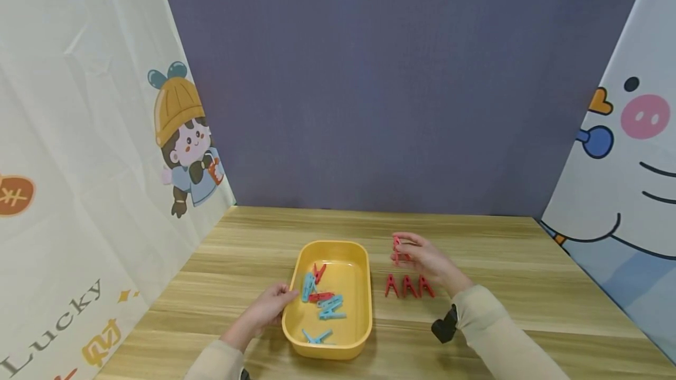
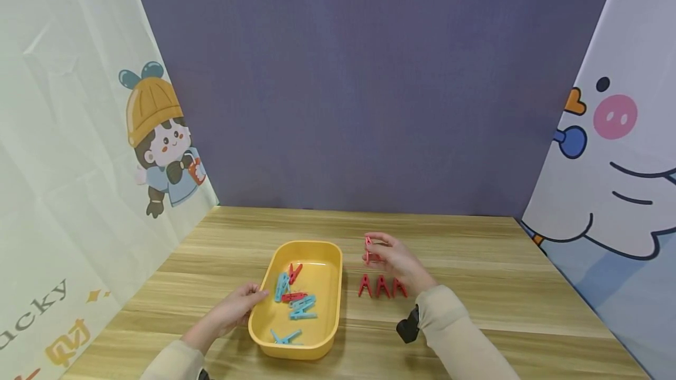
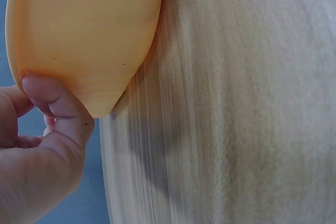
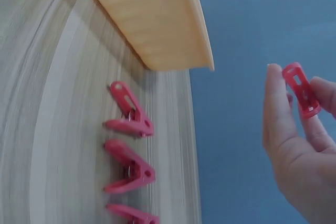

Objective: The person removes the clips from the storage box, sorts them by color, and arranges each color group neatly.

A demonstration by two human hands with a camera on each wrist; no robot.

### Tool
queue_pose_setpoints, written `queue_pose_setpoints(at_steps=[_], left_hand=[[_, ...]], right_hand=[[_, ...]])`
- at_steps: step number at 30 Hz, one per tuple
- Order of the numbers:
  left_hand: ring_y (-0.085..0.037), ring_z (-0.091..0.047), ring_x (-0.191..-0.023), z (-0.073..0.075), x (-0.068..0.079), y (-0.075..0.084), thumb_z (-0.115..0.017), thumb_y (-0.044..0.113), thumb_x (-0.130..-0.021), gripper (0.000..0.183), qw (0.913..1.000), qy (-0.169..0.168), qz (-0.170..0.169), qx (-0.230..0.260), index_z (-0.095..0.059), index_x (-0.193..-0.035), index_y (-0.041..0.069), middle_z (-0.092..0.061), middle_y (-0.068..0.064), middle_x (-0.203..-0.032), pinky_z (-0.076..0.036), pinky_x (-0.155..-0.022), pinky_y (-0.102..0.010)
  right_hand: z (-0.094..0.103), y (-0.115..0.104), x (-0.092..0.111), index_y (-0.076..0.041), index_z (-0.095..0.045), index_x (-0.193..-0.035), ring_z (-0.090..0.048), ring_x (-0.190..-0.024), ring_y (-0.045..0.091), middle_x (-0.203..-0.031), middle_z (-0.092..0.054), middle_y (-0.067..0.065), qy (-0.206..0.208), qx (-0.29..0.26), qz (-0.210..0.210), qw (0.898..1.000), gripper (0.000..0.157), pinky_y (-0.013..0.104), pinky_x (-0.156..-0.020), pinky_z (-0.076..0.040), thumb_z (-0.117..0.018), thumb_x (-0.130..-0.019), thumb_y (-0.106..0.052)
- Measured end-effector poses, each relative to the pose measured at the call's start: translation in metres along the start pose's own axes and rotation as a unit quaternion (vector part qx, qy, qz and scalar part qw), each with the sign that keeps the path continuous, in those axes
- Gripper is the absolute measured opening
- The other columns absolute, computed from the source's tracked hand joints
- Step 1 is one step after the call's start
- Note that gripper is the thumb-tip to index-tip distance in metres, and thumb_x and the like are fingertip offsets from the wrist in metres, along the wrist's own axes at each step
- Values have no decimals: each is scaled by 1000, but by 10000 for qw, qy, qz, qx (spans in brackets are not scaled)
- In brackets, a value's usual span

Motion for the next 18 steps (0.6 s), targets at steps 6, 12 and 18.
queue_pose_setpoints(at_steps=[6, 12, 18], left_hand=[[-15, -52, -68, -1, 0, 2, -50, 23, -96, 23, 10000, 3, 3, -36, -40, -91, 2, -49, -10, -84, -48, -56, -27], [-15, -52, -68, 0, 0, 2, -51, 25, -95, 26, 10000, -22, -68, -43, -39, -91, 2, -47, -10, -84, -48, -56, -27], [-14, -55, -68, 0, -5, -4, -55, 33, -92, 33, 9987, -368, -342, 116, -39, -89, 4, -49, -9, -82, -50, -55, -27]], right_hand=[[12, 3, 4, -4, -40, -128, -60, -83, 18, -99, -51, 8, 16, -324, -97, 9994, 36, 33, -81, -50, -52, -93, -4], [30, 9, 10, 0, -33, -134, -58, -86, 19, -98, -51, 8, 206, -106, -252, 9994, 44, 35, -82, -49, -51, -94, -7], [50, 13, 17, 2, -33, -136, -57, -84, 18, -98, -48, 7, 443, 353, -202, 9982, 49, 37, -81, -49, -54, -93, -10]])
Point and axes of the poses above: each hand's wrist, its own x-axis away from the middle knuckle, its own z-axis out of the back of the hand, y = z × x, the point moved 9 cm from there along -x, towards the middle knuckle
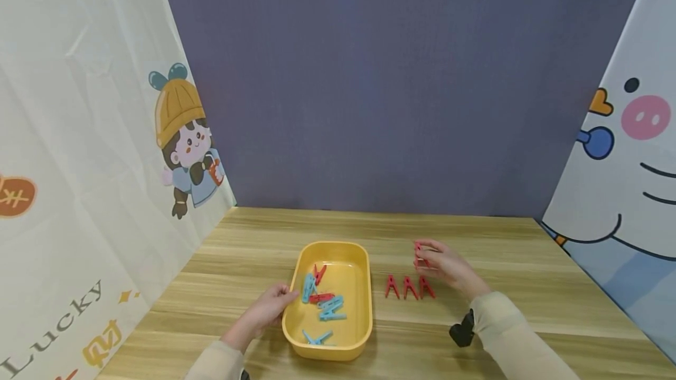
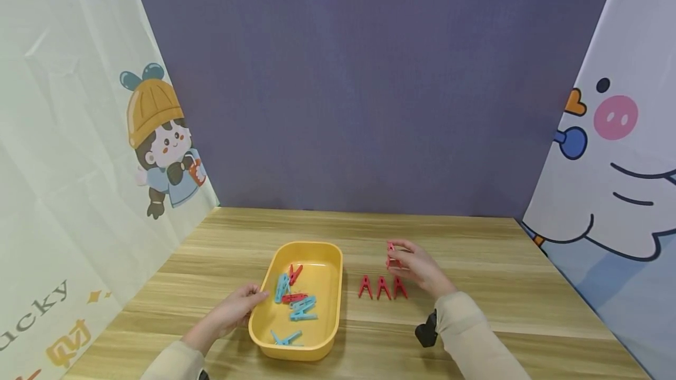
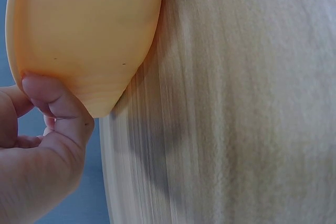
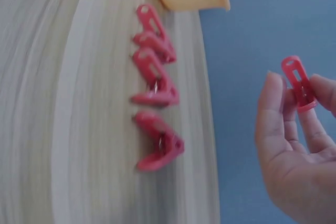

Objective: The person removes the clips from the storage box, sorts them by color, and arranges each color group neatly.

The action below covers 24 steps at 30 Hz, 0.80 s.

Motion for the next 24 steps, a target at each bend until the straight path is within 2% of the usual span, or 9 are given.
queue_pose_setpoints(at_steps=[2, 4, 6, 7, 13, 19, 24], left_hand=[[-14, -55, -67, 0, -1, -1, -55, 33, -92, 33, 10000, 8, 19, 28, -38, -89, 4, -48, -8, -82, -50, -55, -27], [-15, -54, -67, -1, 1, 1, -53, 30, -93, 31, 9998, 161, 73, -32, -38, -89, 3, -48, -10, -82, -50, -55, -28], [-15, -54, -67, -2, 3, 4, -51, 26, -95, 27, 9995, 213, 222, -26, -38, -89, 3, -48, -9, -82, -49, -55, -27], [-15, -54, -67, -2, 4, 5, -50, 24, -95, 26, 9991, 301, 279, -61, -38, -89, 2, -48, -10, -83, -49, -55, -27], [-15, -54, -67, -3, 5, 7, -48, 22, -96, 23, 9991, 294, 313, -67, -39, -90, 3, -48, -10, -83, -49, -55, -26], [-15, -54, -67, -3, 5, 6, -49, 22, -96, 23, 9990, 323, 306, -74, -39, -89, 3, -49, -10, -83, -49, -55, -26], [-16, -55, -68, -2, 6, 7, -48, 22, -96, 23, 9989, 361, 304, -53, -39, -90, 2, -49, -11, -84, -50, -55, -27]], right_hand=[[6, 2, 2, 0, -35, -135, -57, -84, 19, -104, -46, 11, 81, 55, 0, 10000, 47, 39, -83, -48, -54, -93, -10], [11, 3, 3, 1, -34, -136, -57, -87, 20, -109, -43, 13, 93, 139, 33, 9999, 49, 42, -86, -46, -54, -94, -11], [15, 4, 4, 3, -32, -137, -57, -91, 23, -113, -43, 14, 132, 246, 39, 9996, 50, 43, -88, -45, -53, -94, -12], [18, 5, 5, 3, -32, -136, -58, -91, 23, -112, -43, 14, 177, 272, 37, 9995, 50, 43, -87, -45, -53, -94, -11], [31, 11, 8, 0, -42, -130, -60, -84, 19, -99, -50, 8, 294, 442, 59, 9986, 41, 40, -82, -49, -55, -92, -10], [45, 23, 10, 12, -24, -135, -61, -78, 16, -87, -58, 5, 479, 602, -162, 9969, 56, 33, -72, -52, -54, -92, -7], [53, 30, 12, 14, -24, -134, -60, -76, 12, -87, -61, 4, 567, 667, -263, 9958, 56, 29, -67, -52, -54, -92, -7]])
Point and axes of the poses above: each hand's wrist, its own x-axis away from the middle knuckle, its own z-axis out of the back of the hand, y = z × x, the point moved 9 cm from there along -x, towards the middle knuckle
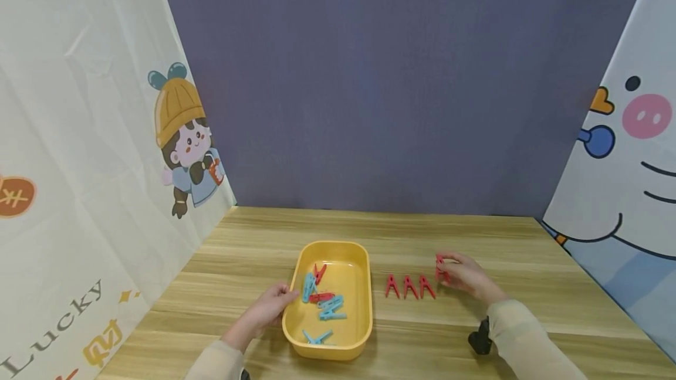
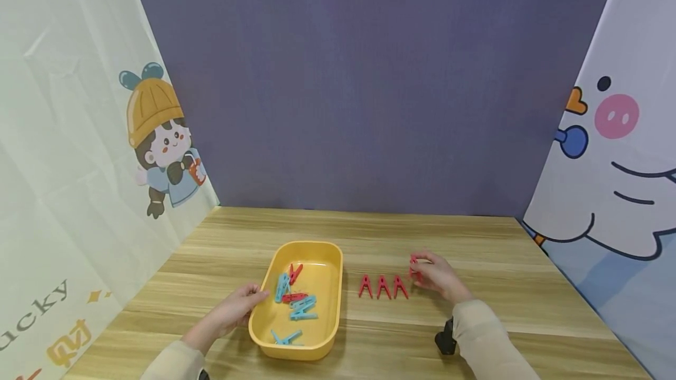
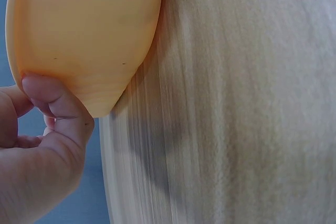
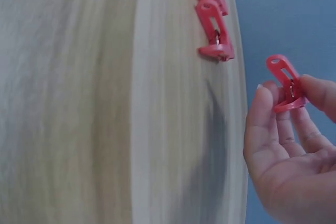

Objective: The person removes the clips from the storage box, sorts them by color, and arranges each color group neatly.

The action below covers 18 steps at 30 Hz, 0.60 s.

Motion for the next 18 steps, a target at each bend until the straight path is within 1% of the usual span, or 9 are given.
queue_pose_setpoints(at_steps=[5, 9, 12, 18], left_hand=[[-17, -56, -69, 0, 1, 1, -49, 22, -96, 24, 10000, 15, -3, 9, -38, -90, 1, -50, -13, -86, -50, -56, -29], [-17, -56, -68, 0, 0, 0, -49, 22, -96, 23, 10000, 15, 10, -23, -39, -90, 2, -51, -13, -86, -50, -55, -28], [-15, -56, -67, -1, -1, 0, -49, 21, -95, 21, 10000, 9, 0, -14, -39, -89, 2, -51, -12, -84, -49, -54, -26], [-15, -55, -66, -2, 0, 1, -48, 19, -96, 20, 10000, -23, -22, 86, -39, -90, 2, -52, -12, -85, -49, -53, -26]], right_hand=[[2, 4, 2, 15, -27, -130, -60, -75, 13, -85, -62, 4, -30, 167, 19, 9999, 52, 28, -64, -51, -55, -91, -6], [2, 8, 3, 16, -30, -125, -60, -73, 13, -83, -64, 5, -28, 329, -57, 9994, 46, 28, -61, -51, -54, -90, -4], [4, 10, 4, 15, -34, -123, -59, -72, 14, -83, -63, 5, 106, 593, -166, 9980, 44, 30, -61, -51, -55, -90, -5], [8, 14, 8, 13, -41, -121, -54, -70, 15, -83, -59, 5, 357, 1178, -387, 9916, 41, 31, -60, -50, -57, -88, -7]])
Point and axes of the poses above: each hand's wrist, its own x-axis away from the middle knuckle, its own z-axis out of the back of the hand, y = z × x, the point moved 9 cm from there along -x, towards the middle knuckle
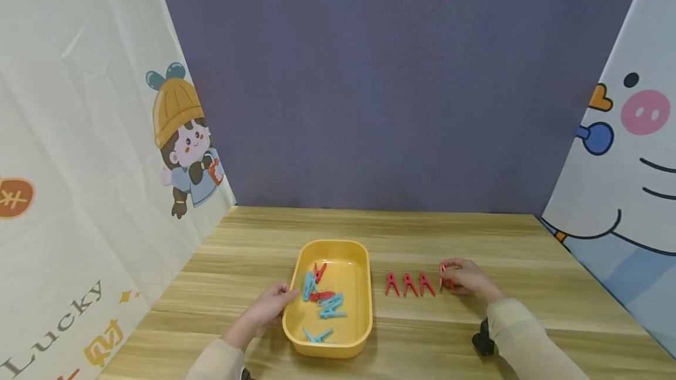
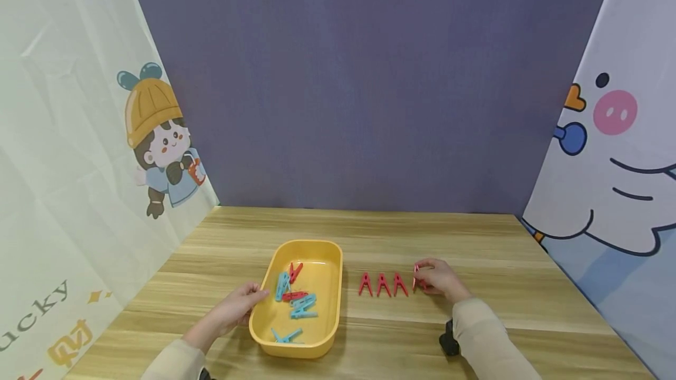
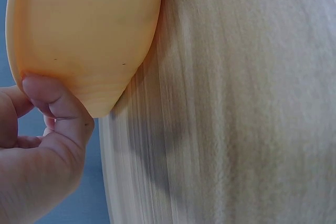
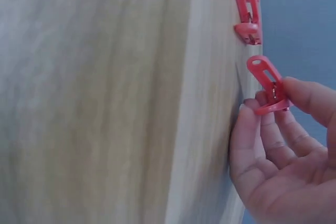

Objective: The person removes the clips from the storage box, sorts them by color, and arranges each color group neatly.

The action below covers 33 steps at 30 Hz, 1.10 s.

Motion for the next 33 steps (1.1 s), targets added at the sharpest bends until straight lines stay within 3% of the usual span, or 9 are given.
queue_pose_setpoints(at_steps=[9, 16, 21, 28, 33], left_hand=[[-17, -55, -67, 1, 1, -1, -49, 21, -96, 22, 9999, 51, 32, -98, -39, -90, 2, -50, -12, -85, -49, -54, -27], [-17, -55, -68, 1, 0, -3, -49, 22, -96, 22, 9999, 65, 66, -115, -40, -90, 3, -49, -11, -85, -49, -55, -28], [-17, -54, -68, 1, 0, -3, -49, 23, -96, 23, 10000, 33, 36, -73, -40, -90, 3, -49, -10, -84, -49, -55, -28], [-15, -53, -66, 0, -1, -3, -50, 23, -95, 23, 10000, -58, 16, -32, -40, -90, 3, -48, -8, -82, -48, -54, -26], [-15, -54, -66, 1, 0, -2, -49, 22, -96, 22, 10000, -12, 5, -36, -39, -90, 3, -48, -9, -82, -49, -54, -26]], right_hand=[[-1, 1, -1, 12, -46, -116, -51, -60, 12, -71, -55, 3, 107, 452, 14, 9989, 38, 28, -53, -46, -60, -85, -5], [-4, 1, -3, 12, -50, -116, -53, -68, 18, -93, -57, 11, 146, 1105, 40, 9938, 35, 34, -56, -50, -60, -87, -6], [-5, 0, -3, 11, -52, -116, -52, -72, 19, -100, -55, 15, 194, 1321, -55, 9910, 32, 35, -58, -50, -58, -88, -5], [-5, -1, -4, 12, -55, -108, -49, -63, 17, -79, -55, 7, 309, 1517, 86, 9879, 27, 32, -53, -50, -59, -86, -2], [-4, -5, -3, 14, -54, -107, -49, -61, 16, -74, -53, 5, 335, 1455, 149, 9887, 27, 32, -52, -50, -58, -86, -2]])
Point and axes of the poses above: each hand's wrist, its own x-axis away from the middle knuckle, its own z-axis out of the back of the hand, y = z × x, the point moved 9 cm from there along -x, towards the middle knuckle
